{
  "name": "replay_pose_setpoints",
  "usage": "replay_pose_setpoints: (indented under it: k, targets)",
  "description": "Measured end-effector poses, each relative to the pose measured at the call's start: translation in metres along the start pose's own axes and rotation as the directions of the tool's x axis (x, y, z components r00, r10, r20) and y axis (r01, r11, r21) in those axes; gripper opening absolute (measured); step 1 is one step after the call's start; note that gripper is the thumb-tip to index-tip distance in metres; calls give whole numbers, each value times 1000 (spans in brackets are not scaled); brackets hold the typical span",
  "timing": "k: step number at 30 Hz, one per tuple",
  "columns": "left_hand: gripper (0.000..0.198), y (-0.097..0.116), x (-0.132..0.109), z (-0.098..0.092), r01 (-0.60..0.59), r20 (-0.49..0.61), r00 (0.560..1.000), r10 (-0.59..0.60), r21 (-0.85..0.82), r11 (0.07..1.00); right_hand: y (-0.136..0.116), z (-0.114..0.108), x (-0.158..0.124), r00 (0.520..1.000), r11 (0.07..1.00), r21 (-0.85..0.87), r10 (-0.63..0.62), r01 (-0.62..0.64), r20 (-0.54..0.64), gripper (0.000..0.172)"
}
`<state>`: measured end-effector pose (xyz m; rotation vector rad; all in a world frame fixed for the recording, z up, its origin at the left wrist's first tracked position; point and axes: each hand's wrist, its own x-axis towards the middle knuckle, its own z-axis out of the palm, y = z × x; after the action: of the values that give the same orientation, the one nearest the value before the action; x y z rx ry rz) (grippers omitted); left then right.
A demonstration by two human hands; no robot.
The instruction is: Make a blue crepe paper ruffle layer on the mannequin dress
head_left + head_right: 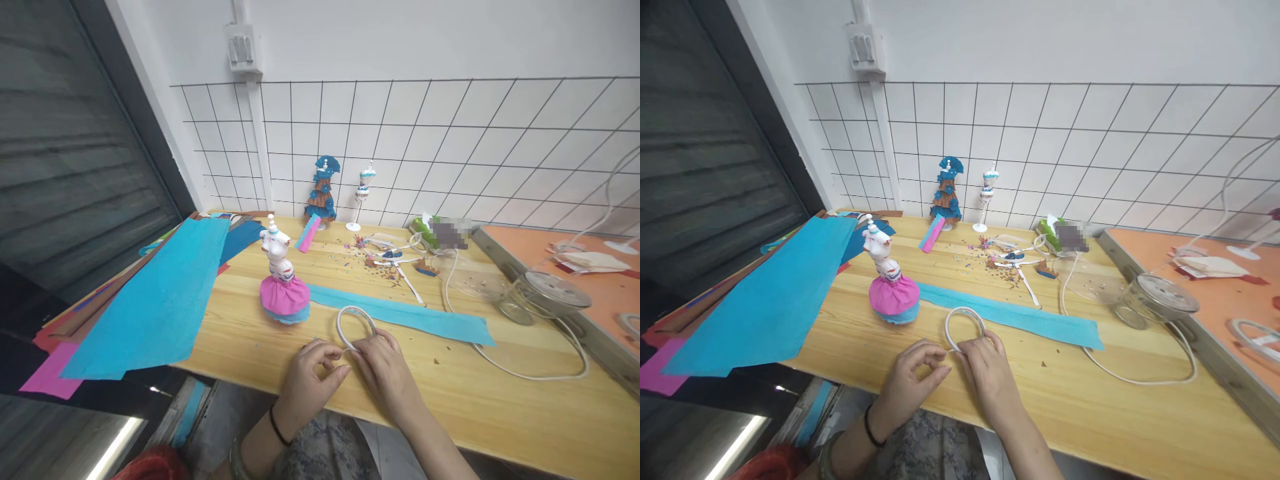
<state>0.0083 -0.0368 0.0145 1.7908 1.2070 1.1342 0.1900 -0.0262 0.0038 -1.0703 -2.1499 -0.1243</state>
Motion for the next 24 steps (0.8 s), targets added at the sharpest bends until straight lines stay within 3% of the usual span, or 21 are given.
replay_pose_setpoints:
  k: [8,14,19,24]
  targets:
    - [10,-1,2,3,-31,-92,995,35,42,999,-2,0,1,1000,1000,-4,1,-1,16,11]
    - [13,-4,1,4,-84,-108,990,95,100,991,1,1,-2,997,999,-22,-48,47,-59,13]
    - [10,-6,-3,7,-150,-120,977,176,196,969,4,2,-6,997,996,-24,-81,81,-4,26]
    - [9,-2,-5,9,-201,-142,959,245,267,943,5,0,-6,995,995,-7,-101,101,11,19]
